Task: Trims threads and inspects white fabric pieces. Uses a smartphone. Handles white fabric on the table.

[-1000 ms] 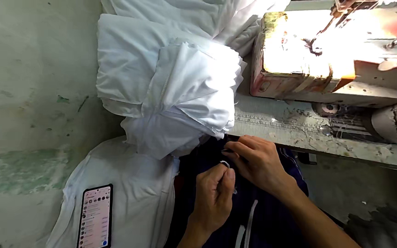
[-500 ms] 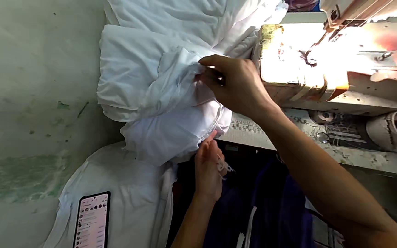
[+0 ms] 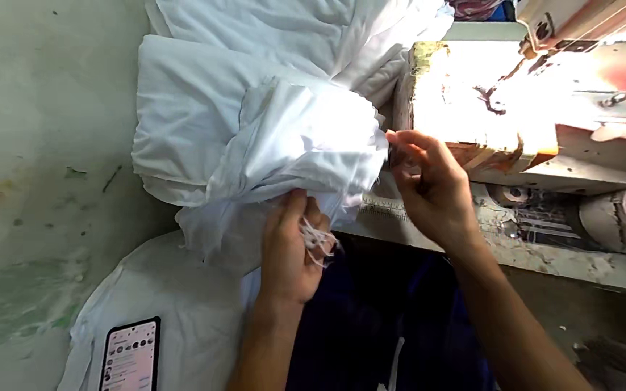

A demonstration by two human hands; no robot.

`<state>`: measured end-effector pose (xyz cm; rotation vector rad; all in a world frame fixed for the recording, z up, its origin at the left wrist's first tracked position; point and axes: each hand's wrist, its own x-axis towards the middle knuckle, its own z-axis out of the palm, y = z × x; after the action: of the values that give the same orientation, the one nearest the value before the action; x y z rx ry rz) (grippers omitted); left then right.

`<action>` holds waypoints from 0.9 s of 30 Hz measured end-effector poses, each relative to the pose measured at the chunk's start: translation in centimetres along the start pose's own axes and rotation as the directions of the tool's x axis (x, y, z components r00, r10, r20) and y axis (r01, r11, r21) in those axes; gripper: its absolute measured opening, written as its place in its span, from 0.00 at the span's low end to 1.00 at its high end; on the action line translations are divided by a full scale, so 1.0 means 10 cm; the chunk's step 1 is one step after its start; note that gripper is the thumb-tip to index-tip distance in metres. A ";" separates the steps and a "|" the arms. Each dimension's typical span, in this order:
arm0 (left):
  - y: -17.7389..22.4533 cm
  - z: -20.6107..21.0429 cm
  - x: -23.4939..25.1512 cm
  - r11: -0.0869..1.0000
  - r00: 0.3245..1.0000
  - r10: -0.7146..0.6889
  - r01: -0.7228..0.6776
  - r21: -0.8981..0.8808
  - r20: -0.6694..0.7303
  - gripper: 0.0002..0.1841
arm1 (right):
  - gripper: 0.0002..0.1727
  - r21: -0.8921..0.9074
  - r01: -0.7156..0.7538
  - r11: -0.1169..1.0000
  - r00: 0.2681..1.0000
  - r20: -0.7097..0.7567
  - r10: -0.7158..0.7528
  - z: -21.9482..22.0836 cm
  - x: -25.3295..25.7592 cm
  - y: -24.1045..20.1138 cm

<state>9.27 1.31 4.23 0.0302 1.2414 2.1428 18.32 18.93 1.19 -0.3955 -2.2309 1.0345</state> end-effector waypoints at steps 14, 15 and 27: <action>-0.29 -0.49 -0.43 0.858 0.970 0.050 -0.162 0.487 0.236 0.18 | 0.14 0.089 0.282 0.955 0.959 -0.063 -0.277 -0.09 -0.84 -0.03; -0.37 -0.51 -0.45 0.831 0.956 0.016 -0.176 0.528 0.293 0.18 | 0.13 0.044 0.327 0.944 0.945 -0.036 -0.325 -0.11 -0.92 -0.06; -0.61 -0.40 -0.71 0.735 0.901 0.359 -0.434 0.521 0.243 0.17 | 0.22 -0.429 0.115 0.896 0.990 0.119 -0.070 -0.04 -1.17 -0.22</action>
<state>16.77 -3.58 -0.71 0.7435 1.8852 1.9747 27.35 11.82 -1.84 -0.4282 -2.5440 0.5054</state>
